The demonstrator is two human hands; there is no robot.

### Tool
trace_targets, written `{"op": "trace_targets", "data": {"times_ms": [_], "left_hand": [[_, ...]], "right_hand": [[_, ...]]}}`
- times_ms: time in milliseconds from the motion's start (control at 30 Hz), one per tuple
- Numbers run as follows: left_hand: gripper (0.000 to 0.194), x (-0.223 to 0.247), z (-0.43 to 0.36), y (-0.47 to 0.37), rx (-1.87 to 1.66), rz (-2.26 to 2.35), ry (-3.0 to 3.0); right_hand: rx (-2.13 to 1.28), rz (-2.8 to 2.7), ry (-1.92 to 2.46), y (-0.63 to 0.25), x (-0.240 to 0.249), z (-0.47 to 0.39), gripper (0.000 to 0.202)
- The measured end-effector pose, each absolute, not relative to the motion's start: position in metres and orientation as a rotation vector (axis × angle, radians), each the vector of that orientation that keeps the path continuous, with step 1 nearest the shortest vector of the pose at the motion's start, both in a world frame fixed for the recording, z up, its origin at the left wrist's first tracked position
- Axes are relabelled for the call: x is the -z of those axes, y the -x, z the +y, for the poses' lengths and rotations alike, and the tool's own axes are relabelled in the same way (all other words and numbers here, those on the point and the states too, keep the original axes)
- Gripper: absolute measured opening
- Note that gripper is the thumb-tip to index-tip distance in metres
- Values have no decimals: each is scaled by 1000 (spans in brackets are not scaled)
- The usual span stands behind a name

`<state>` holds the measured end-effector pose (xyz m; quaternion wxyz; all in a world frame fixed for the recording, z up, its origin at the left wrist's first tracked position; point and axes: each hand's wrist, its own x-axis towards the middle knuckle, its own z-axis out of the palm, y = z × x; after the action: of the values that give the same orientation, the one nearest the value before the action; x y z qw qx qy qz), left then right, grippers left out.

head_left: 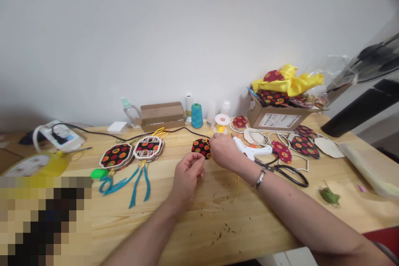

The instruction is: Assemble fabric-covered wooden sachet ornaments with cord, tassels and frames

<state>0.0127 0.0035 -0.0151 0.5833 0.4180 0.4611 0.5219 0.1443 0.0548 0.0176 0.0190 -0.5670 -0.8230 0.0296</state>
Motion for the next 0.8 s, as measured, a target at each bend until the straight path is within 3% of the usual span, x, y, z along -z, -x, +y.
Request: {"op": "trace_targets", "data": {"times_ms": [333,433,533,633,800], "left_hand": [[14,20,7,-10,-1221,1137,-998],[34,20,6,-11,-1198,1108,-1012],[53,18,4,-12,-1143,990,-1039],[54,17,3,-12,-1076,822,-1066],[42,19,5,-10,-1018,711,-1069]], "right_hand": [[-500,-2182,1758,-147,-18,65,19],[-764,-2001,1641,-150,-34,68,25],[-1319,-1548,1359,-151,-45,70,25],[-1638,-1191,1121,-150,-50,74,23],[-1724,-1110,1045,-151,-58,82,14]]}}
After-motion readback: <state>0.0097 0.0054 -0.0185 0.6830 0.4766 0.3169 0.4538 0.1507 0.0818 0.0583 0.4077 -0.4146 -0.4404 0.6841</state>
